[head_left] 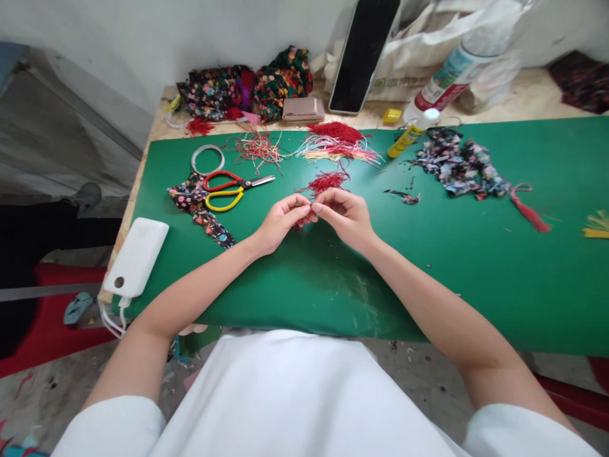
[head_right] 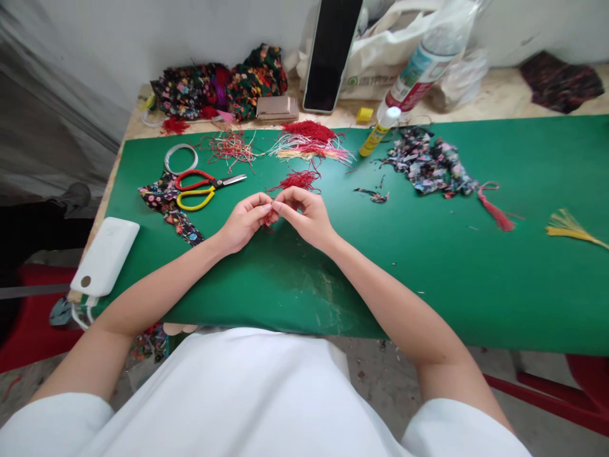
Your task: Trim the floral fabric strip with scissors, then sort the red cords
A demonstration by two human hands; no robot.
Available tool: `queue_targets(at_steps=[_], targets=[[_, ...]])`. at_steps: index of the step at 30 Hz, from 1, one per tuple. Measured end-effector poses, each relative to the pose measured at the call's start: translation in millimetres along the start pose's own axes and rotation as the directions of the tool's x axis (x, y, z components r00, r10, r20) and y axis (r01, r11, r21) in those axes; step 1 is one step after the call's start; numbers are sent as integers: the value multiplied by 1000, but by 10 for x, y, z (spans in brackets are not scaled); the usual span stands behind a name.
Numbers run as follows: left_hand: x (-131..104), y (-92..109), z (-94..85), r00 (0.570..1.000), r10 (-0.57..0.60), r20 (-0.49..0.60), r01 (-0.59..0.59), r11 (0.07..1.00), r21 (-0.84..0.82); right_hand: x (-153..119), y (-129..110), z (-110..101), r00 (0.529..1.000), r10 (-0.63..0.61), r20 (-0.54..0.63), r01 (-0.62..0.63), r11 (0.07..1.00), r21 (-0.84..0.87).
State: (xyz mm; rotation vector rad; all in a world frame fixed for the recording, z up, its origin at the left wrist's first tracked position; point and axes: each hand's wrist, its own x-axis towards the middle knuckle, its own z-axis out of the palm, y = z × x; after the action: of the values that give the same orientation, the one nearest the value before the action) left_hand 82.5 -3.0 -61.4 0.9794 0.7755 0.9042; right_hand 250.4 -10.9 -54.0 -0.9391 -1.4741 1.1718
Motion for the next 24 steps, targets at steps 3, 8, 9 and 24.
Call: queue_targets(at_steps=[3, 8, 9, 24], targets=[[-1, 8, 0, 1000, -10, 2, 10, 1000, -3, 1, 34, -12, 998, -43, -34, 40, 995, -86], [1, 15, -6, 1000, -7, 16, 7, 1000, -13, 9, 38, -11, 991, -129, -45, 120, 980, -158], [1, 16, -7, 1000, -8, 20, 8, 1000, -14, 10, 36, -9, 989, -144, -45, 134, 977, -168], [0, 24, 2, 999, -25, 29, 24, 1000, 7, 3, 60, -36, 959, -284, 10, 265, 882, -389]])
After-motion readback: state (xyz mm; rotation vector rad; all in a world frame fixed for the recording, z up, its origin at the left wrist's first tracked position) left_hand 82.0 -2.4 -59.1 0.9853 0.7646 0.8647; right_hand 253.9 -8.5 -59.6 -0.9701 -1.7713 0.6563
